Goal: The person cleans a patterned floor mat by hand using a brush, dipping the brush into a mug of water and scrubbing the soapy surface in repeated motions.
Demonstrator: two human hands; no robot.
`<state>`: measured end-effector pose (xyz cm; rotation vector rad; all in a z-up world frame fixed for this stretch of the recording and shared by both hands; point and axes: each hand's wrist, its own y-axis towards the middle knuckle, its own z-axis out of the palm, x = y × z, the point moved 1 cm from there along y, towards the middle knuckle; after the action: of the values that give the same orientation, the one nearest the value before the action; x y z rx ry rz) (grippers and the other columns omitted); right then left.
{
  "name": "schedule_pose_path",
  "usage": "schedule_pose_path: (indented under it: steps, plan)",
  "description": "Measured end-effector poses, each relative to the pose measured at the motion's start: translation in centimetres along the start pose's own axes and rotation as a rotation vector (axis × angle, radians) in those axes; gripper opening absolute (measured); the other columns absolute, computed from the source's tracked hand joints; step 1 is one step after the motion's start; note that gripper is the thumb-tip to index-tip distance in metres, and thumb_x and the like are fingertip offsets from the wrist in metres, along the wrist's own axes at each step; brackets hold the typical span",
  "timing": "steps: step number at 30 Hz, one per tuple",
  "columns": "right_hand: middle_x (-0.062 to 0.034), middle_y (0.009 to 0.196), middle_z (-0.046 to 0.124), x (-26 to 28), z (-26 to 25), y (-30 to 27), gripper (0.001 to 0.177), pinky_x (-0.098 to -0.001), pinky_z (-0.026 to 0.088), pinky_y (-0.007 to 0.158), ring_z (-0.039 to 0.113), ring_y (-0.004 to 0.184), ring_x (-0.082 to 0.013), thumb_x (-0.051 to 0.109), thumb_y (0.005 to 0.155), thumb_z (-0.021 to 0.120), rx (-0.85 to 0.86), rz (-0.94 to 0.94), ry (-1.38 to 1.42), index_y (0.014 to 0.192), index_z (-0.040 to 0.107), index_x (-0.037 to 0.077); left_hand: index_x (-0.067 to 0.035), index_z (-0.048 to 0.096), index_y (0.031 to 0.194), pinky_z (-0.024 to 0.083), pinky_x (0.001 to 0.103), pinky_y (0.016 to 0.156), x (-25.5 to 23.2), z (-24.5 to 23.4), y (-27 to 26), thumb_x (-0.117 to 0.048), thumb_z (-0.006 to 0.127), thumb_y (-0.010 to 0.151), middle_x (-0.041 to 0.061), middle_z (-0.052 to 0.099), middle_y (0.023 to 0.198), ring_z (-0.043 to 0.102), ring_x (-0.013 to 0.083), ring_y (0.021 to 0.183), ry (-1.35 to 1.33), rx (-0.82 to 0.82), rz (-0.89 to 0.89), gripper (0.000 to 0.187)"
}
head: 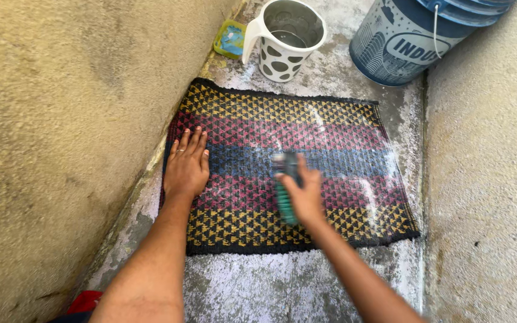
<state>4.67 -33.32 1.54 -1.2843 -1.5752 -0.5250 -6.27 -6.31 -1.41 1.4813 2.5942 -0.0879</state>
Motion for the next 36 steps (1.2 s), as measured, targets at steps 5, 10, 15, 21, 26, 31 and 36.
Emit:
schedule_pose_path:
  steps: [5, 10, 15, 21, 26, 31, 36]
  plan:
    - [-0.0162, 0.127, 0.037, 4.6, 9.5, -3.0, 0.089, -0.0524, 0.043, 0.097, 0.046, 0.114, -0.0343, 0.057, 0.086, 0.060, 0.150, 0.042, -0.268, 0.163, 0.023, 0.032, -0.023, 0.030, 0.157, 0.011, 0.037, 0.125, -0.1, -0.4, 0.3, -0.035, 0.026, 0.104, -0.007, 0.021, 0.166, 0.016, 0.0156, 0.153, -0.006, -0.027, 0.006, 0.054]
    - [-0.0174, 0.132, 0.036, 6.9, 9.9, -3.7, 0.092, -0.0517, 0.026, 0.108, 0.035, 0.124, -0.0364, 0.060, 0.081, 0.055, 0.227, 0.065, -0.501, 0.163, 0.020, 0.036, -0.023, 0.031, 0.158, 0.011, 0.037, 0.125, 0.0, -0.5, 0.0, -0.035, 0.027, 0.105, -0.007, 0.023, 0.166, 0.016, 0.0154, 0.154, -0.043, -0.021, -0.011, 0.054]
    - [-0.0181, 0.134, 0.034, 8.3, 10.7, -4.5, 0.090, -0.0501, 0.035, 0.102, 0.035, 0.124, -0.0368, 0.055, 0.080, 0.058, 0.247, 0.049, -0.297, 0.161, 0.024, 0.037, -0.022, 0.032, 0.156, 0.011, 0.037, 0.124, 0.0, -0.2, 0.3, -0.034, 0.027, 0.104, -0.007, 0.022, 0.166, 0.016, 0.0157, 0.153, -0.014, -0.042, 0.014, 0.054]
    - [-0.0186, 0.142, 0.029, 6.7, 8.8, -3.1, 0.086, -0.0475, 0.039, 0.100, 0.038, 0.119, -0.0351, 0.058, 0.088, 0.056, 0.234, 0.065, -0.585, 0.161, 0.013, 0.050, -0.023, 0.029, 0.157, 0.009, 0.036, 0.125, 0.3, -0.1, 0.1, -0.036, 0.023, 0.105, -0.007, 0.020, 0.167, 0.013, 0.0144, 0.154, -0.016, -0.004, 0.000, 0.054]
    - [-0.0183, 0.136, 0.033, 0.4, 0.1, 1.2, 0.084, -0.0472, 0.045, 0.096, 0.040, 0.112, -0.0328, 0.063, 0.089, 0.056, 0.071, 0.196, -0.666, 0.160, 0.013, 0.055, -0.023, 0.027, 0.158, 0.008, 0.036, 0.124, 0.4, 0.4, 0.4, -0.035, 0.022, 0.104, -0.006, 0.019, 0.166, 0.013, 0.0153, 0.152, 0.011, -0.019, 0.024, 0.055]
    - [-0.0204, 0.133, 0.034, -7.0, -12.8, 5.0, 0.091, -0.0535, 0.048, 0.093, 0.043, 0.113, -0.0369, 0.063, 0.085, 0.059, -0.234, 0.351, -0.667, 0.163, 0.014, 0.053, -0.024, 0.027, 0.158, 0.009, 0.035, 0.125, 0.2, 0.4, 0.3, -0.035, 0.022, 0.105, -0.007, 0.020, 0.167, 0.014, 0.0149, 0.153, 0.007, -0.022, 0.013, 0.055]
    - [-0.0200, 0.132, 0.035, -5.2, -13.5, 6.1, 0.090, -0.0549, 0.045, 0.091, 0.043, 0.119, -0.0400, 0.065, 0.089, 0.060, -0.312, 0.375, -0.627, 0.165, 0.015, 0.050, -0.024, 0.028, 0.158, 0.010, 0.035, 0.125, 0.1, 0.3, -0.1, -0.036, 0.023, 0.105, -0.008, 0.020, 0.167, 0.015, 0.0149, 0.154, -0.006, -0.010, -0.003, 0.054]
